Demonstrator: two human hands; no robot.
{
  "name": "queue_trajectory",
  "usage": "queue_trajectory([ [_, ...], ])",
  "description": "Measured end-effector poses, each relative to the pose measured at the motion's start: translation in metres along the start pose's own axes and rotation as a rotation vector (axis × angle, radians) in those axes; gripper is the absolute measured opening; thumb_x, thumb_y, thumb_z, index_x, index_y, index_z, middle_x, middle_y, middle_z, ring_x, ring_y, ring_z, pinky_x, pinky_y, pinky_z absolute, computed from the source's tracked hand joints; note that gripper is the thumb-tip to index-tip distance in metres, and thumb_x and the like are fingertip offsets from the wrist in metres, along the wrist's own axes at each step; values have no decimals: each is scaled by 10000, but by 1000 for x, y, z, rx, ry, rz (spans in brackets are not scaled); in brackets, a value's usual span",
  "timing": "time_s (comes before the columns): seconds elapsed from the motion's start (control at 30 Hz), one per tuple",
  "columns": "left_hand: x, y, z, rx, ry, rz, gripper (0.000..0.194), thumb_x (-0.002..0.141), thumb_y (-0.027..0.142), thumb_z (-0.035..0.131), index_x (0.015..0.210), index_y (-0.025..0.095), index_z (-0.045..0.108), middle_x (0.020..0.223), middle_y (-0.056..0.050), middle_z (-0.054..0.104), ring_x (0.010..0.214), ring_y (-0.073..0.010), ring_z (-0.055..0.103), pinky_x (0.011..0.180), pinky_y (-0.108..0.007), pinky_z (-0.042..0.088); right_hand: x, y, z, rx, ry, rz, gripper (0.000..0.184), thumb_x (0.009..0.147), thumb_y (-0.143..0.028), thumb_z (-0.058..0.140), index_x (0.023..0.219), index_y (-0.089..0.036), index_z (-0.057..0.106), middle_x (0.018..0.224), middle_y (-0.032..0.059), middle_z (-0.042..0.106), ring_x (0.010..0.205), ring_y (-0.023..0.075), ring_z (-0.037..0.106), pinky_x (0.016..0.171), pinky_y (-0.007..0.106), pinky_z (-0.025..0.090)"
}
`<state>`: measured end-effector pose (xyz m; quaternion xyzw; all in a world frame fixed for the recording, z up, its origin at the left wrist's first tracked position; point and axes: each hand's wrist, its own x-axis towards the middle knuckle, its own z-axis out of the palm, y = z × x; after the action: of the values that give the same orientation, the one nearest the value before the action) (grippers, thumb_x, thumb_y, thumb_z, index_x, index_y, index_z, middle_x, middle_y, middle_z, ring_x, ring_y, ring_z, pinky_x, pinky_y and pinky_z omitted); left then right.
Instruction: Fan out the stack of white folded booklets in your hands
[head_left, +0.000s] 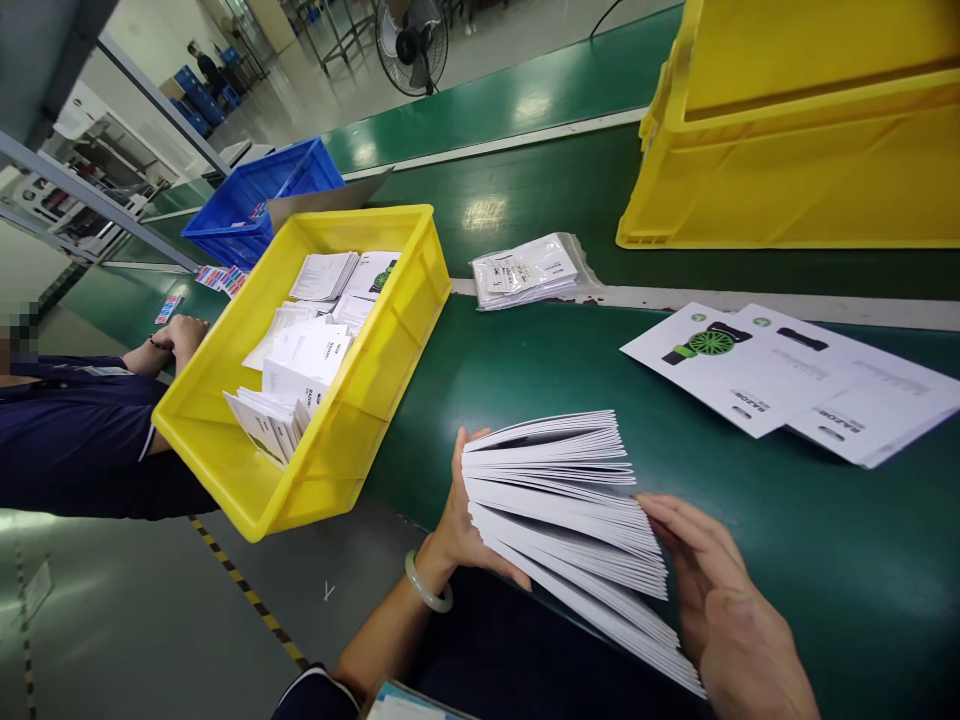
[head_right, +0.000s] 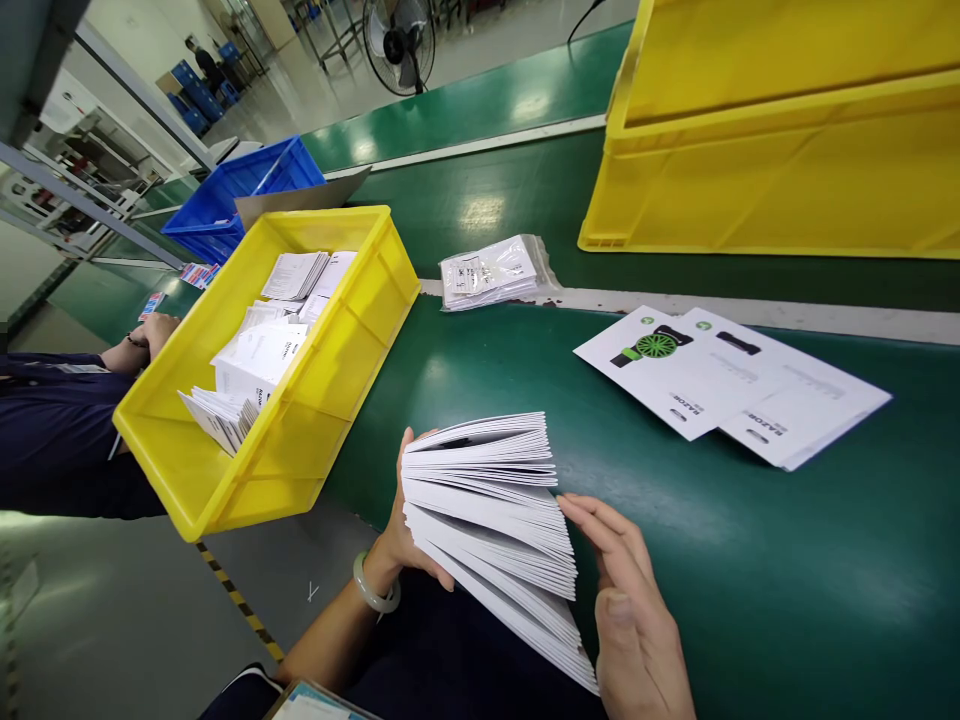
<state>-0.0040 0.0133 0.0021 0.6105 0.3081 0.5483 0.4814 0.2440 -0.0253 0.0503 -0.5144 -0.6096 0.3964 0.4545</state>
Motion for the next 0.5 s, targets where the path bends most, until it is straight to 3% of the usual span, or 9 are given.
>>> queue_trajectory([
  [0.03,0,0,0,-4,-5,6,1581,457,557,984,1705,453,18,1660,-123,218,1564,-366,247,1314,-512,131,3,-2,1,40,11,-3,434,1141,-404,288,1481,-376,556,1484,23,537,1415,125,499,985,130,524],
  [0.1,0,-1,0,-9,-4,14,1585,458,552,986,1707,442,17,1665,-123,212,1569,-348,246,1317,-477,141,9,-6,4,122,29,60,446,1124,-466,342,1438,-278,596,1428,98,578,1371,208,553,1097,267,513],
  [0.17,0,-2,1,0,0,26,1591,456,573,980,1710,427,11,1668,-128,211,1571,-344,243,1318,-467,136,15,-7,6,118,24,140,576,1061,-606,437,1415,-191,621,1347,180,601,1323,329,577,1076,431,539],
  [0.23,-1,-2,1,12,5,28,1572,481,596,966,1713,413,7,1666,-136,221,1569,-346,251,1316,-471,133,19,-4,5,85,31,174,682,996,-706,494,1383,-165,643,1287,207,605,1311,385,563,1053,505,537],
  [0.43,-3,1,1,39,14,-7,1572,465,619,950,1712,422,12,1668,-143,231,1567,-367,255,1313,-501,120,16,8,-2,77,38,157,637,1005,-688,487,1339,-171,652,1286,205,596,1315,380,553,1062,510,523],
  [0.5,-3,1,1,42,16,2,1566,473,651,933,1713,416,5,1664,-150,231,1563,-379,254,1307,-525,128,13,10,-2,83,34,105,512,1057,-582,453,1328,-192,646,1341,180,583,1339,325,552,1083,431,521],
])
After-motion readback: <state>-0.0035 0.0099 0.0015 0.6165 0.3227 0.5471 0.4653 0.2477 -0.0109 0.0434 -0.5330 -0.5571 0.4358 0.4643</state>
